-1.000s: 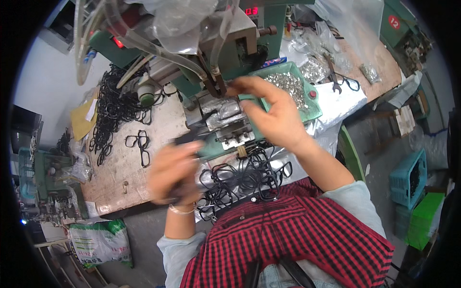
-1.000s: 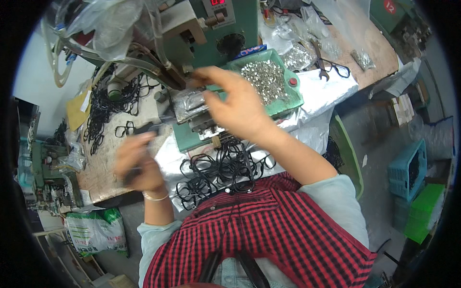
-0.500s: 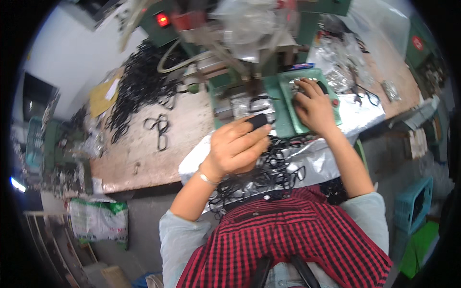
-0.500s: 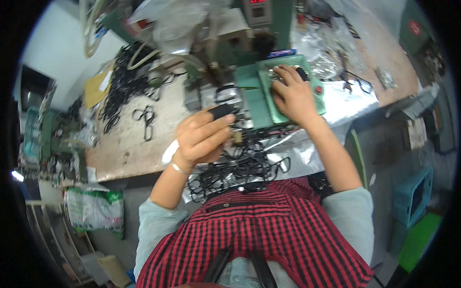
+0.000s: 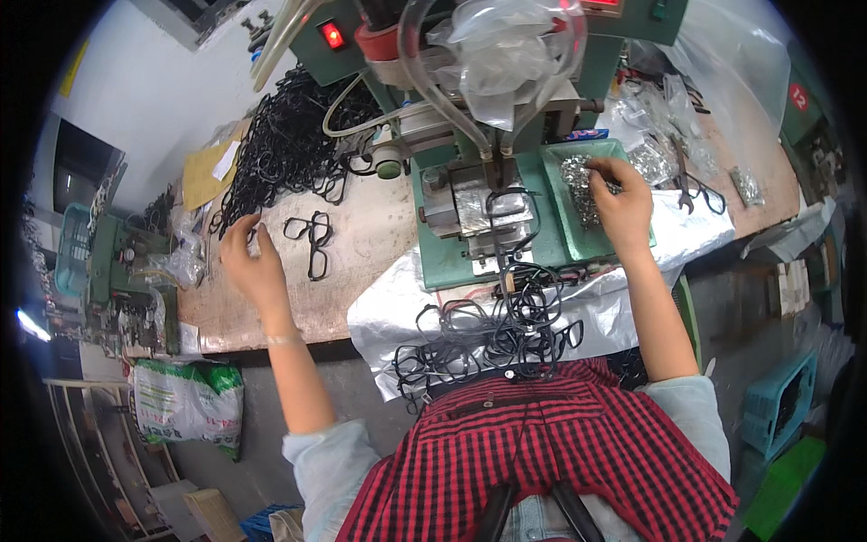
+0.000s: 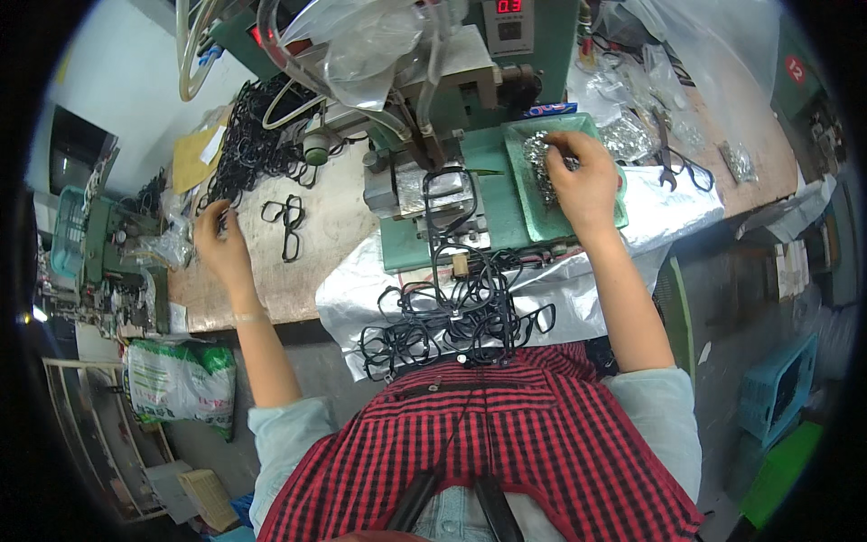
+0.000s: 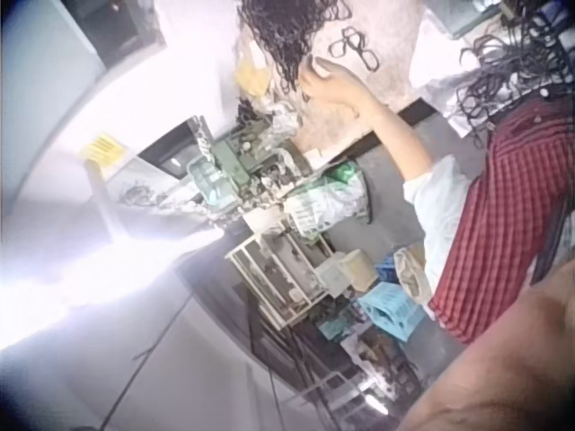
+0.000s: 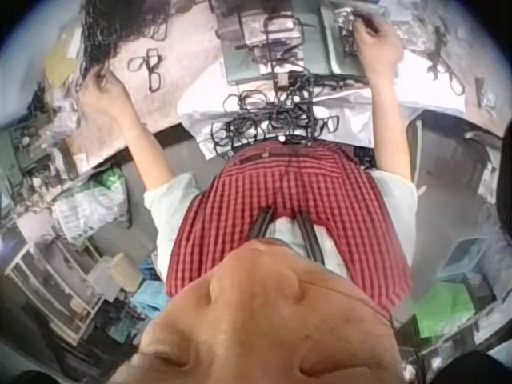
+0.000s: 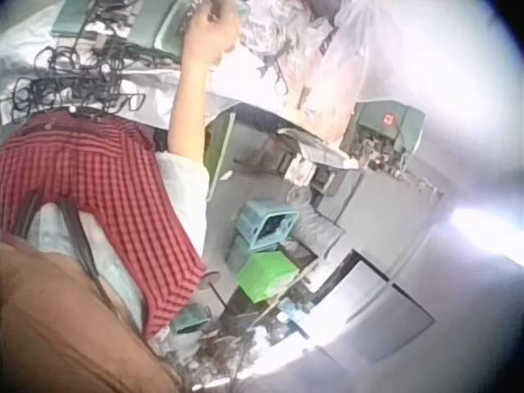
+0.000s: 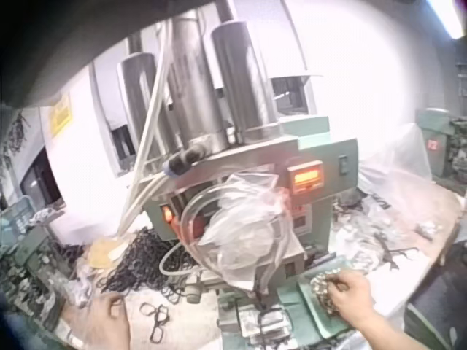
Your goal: The person repeatedly picks up black cables and small metal components, places them into a green machine, and removes the assembled units. The person handles the cables and components one at a time, placing finished items into a pile on the table.
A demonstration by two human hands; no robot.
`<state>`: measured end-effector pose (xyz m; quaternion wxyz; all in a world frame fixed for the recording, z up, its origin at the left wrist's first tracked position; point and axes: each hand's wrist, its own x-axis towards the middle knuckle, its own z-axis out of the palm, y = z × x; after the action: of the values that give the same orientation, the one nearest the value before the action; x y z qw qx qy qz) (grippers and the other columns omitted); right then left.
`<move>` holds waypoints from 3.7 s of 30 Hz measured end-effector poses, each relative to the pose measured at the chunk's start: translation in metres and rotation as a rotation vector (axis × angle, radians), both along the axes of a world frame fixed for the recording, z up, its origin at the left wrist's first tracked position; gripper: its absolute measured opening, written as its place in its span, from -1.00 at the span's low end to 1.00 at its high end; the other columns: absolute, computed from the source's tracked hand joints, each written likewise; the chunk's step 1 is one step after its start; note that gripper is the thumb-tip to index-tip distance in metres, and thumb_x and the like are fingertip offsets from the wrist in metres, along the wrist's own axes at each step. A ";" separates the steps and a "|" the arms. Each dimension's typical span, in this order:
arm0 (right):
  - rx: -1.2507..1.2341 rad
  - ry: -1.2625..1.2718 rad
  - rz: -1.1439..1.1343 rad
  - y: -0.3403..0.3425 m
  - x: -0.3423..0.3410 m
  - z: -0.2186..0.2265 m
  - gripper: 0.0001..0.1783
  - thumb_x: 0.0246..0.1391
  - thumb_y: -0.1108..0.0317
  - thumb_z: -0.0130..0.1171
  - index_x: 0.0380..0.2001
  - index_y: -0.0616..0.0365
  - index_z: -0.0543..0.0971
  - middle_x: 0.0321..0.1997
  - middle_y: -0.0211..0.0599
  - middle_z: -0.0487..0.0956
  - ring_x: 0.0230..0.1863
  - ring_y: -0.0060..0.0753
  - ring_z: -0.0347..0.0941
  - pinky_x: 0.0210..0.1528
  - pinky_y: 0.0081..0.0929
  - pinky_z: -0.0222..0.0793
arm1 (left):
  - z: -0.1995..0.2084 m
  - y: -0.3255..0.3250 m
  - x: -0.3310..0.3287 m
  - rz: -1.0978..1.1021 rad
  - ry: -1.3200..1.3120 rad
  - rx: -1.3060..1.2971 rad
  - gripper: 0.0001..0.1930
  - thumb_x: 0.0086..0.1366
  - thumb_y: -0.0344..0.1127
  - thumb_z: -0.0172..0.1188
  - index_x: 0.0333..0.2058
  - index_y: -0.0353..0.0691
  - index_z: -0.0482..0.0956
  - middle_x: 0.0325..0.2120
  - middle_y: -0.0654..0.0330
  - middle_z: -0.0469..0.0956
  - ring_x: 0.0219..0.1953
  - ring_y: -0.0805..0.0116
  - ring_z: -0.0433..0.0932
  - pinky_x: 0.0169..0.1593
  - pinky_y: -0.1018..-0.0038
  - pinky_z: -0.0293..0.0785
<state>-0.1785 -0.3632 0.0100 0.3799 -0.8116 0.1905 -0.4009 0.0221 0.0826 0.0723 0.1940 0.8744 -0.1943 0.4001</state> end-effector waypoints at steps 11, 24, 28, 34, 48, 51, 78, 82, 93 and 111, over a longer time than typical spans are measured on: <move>-0.131 0.089 -0.135 0.001 -0.049 -0.006 -0.84 -0.02 0.49 0.30 -0.30 0.18 0.70 -0.27 -0.18 0.68 -0.17 -0.13 0.58 -0.05 -0.31 0.44 | -0.111 0.047 0.131 -0.190 0.503 0.628 -0.81 0.14 -0.46 0.23 -0.25 -0.18 0.68 -0.24 0.05 0.62 -0.24 -0.02 0.61 -0.17 0.18 0.52; 0.283 -0.129 0.433 0.068 0.014 0.069 -0.77 -0.02 0.49 0.27 -0.23 0.23 0.61 -0.32 -0.29 0.67 -0.22 -0.41 0.60 -0.07 -0.45 0.45 | -0.021 -0.051 0.009 -0.550 1.228 -0.552 -0.90 0.31 -0.39 0.23 -0.23 -0.23 0.54 -0.56 0.36 0.47 -0.51 0.61 0.39 -0.43 0.63 0.29; 0.518 -0.179 0.462 0.082 0.023 0.062 -0.54 -0.05 0.50 0.30 -0.03 0.31 0.48 -0.33 -0.28 0.67 -0.21 -0.55 0.59 -0.06 -0.50 0.45 | -0.036 -0.056 -0.017 -0.756 1.420 -1.198 -0.81 0.41 -0.24 0.18 -0.20 -0.25 0.57 -0.56 0.33 0.53 -0.63 0.61 0.35 -0.55 0.68 0.20; 0.658 -0.209 0.519 0.097 0.030 0.069 -0.47 -0.04 0.50 0.31 0.05 0.30 0.44 -0.36 -0.32 0.68 -0.23 -0.60 0.57 -0.05 -0.57 0.41 | -0.025 -0.059 -0.023 -1.028 1.456 -1.687 -0.81 0.41 -0.23 0.16 -0.21 -0.23 0.60 -0.40 0.23 0.64 -0.46 0.49 0.49 -0.54 0.56 0.29; -0.461 0.295 -0.152 0.008 -0.009 -0.010 -0.77 -0.09 0.35 0.33 -0.28 0.09 0.69 0.06 -0.11 0.57 0.19 0.06 0.40 0.20 -0.09 0.34 | 0.041 -0.178 -0.150 -0.865 1.879 -0.929 -0.62 0.49 -0.14 -0.01 -0.03 -0.40 0.51 -0.60 0.18 0.57 -0.64 0.49 0.50 -0.68 0.65 0.28; -0.436 0.238 -0.135 -0.003 -0.016 -0.030 -0.80 -0.11 0.34 0.36 -0.33 0.06 0.68 0.05 -0.17 0.57 0.20 0.02 0.40 0.19 -0.10 0.34 | 0.039 -0.185 -0.156 -0.764 1.842 -0.963 -0.63 0.47 -0.14 0.02 -0.07 -0.39 0.57 -0.66 0.20 0.55 -0.71 0.55 0.43 -0.72 0.67 0.20; -0.119 0.199 0.048 -0.021 -0.007 -0.007 -0.82 0.03 0.48 0.28 -0.24 0.19 0.70 -0.28 -0.15 0.66 -0.19 -0.17 0.59 -0.08 -0.35 0.46 | 0.004 -0.075 -0.073 -0.149 0.550 0.125 -0.82 0.20 -0.49 0.22 -0.21 -0.30 0.68 -0.32 0.02 0.63 -0.32 0.15 0.63 -0.21 0.39 0.52; -0.205 0.177 -0.024 -0.010 -0.030 -0.003 -0.83 -0.02 0.49 0.30 -0.29 0.17 0.72 -0.30 -0.16 0.67 -0.22 -0.17 0.58 -0.10 -0.35 0.46 | -0.091 -0.047 -0.040 0.166 0.719 0.482 -0.81 0.05 -0.41 0.27 -0.30 -0.22 0.66 -0.31 0.00 0.63 -0.22 -0.02 0.62 -0.17 0.20 0.55; 0.139 0.020 0.361 0.054 -0.015 0.082 -0.82 -0.01 0.45 0.31 -0.28 0.22 0.69 -0.26 -0.27 0.70 -0.20 -0.42 0.61 -0.04 -0.47 0.46 | -0.081 -0.070 0.119 -0.114 1.046 -0.019 -0.38 -0.01 -0.44 0.15 0.14 -0.35 0.50 -0.45 0.00 0.67 -0.49 0.25 0.62 -0.40 0.41 0.50; 0.715 -0.163 0.520 0.103 0.008 0.087 -0.43 -0.01 0.51 0.22 0.13 0.36 0.39 -0.21 -0.24 0.67 -0.05 -0.48 0.57 0.08 -0.50 0.39 | 0.043 -0.067 -0.107 -0.896 0.926 -0.999 -0.61 0.51 -0.17 -0.05 -0.01 -0.45 0.50 -0.60 0.24 0.50 -0.57 0.57 0.42 -0.51 0.68 0.26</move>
<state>-0.1702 -0.2601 0.0966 0.7383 -0.6160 0.0762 -0.2639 -0.0849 0.0154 0.1152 0.7633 0.6007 -0.2244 -0.0782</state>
